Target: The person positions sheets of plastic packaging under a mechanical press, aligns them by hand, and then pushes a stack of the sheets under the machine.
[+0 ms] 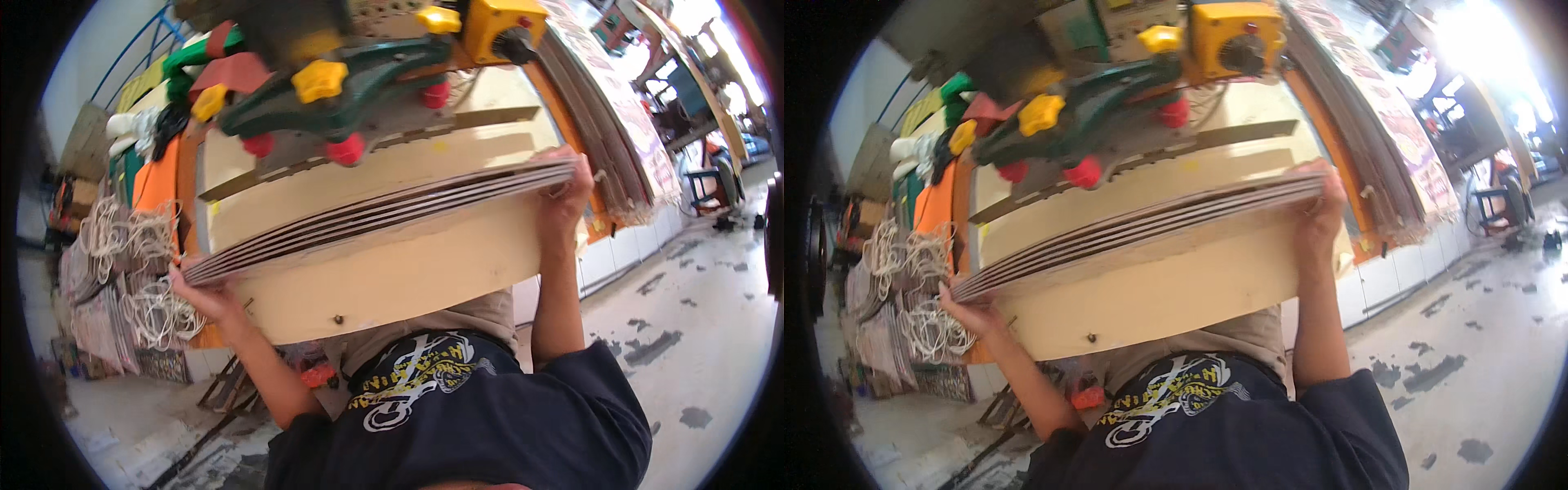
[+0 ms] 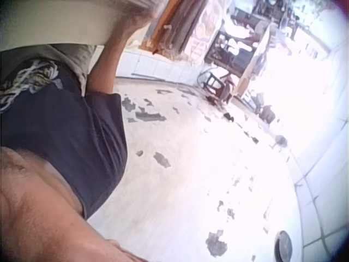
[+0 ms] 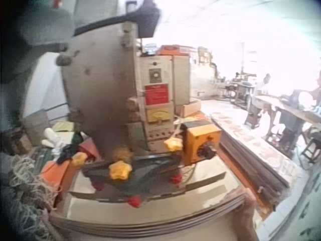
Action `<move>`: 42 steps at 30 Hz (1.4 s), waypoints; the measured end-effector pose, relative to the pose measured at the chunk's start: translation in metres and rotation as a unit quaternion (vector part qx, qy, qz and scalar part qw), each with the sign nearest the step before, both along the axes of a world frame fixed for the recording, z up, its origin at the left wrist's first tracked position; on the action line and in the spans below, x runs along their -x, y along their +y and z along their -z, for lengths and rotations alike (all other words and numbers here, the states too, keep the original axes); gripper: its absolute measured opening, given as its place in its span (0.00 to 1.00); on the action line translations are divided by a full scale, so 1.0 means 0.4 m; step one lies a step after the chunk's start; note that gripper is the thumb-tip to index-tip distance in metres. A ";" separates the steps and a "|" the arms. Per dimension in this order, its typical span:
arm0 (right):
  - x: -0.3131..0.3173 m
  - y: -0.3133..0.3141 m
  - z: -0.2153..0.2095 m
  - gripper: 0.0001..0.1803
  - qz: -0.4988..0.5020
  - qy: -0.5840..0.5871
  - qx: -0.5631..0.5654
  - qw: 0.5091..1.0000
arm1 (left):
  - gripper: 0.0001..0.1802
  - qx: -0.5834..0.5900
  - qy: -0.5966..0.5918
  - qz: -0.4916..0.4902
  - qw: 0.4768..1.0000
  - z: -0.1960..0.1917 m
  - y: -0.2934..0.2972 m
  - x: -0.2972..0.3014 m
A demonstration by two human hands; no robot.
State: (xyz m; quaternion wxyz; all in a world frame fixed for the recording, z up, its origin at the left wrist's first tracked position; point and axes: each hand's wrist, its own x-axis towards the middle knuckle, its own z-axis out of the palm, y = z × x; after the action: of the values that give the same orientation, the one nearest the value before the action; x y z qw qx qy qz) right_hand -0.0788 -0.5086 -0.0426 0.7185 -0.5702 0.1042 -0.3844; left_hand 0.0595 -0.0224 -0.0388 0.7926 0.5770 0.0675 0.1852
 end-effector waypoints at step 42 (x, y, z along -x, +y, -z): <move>0.022 -0.054 0.041 0.26 -0.063 -0.011 -0.072 0.995 | 0.36 -0.037 -0.022 -0.053 0.998 0.009 -0.033 -0.009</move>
State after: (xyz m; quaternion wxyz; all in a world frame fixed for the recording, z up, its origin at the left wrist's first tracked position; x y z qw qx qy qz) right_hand -0.0875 -0.5304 -0.0591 0.7815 -0.5183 0.0879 -0.3361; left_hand 0.0630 -0.0355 -0.0425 0.7610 0.5972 0.0736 0.2423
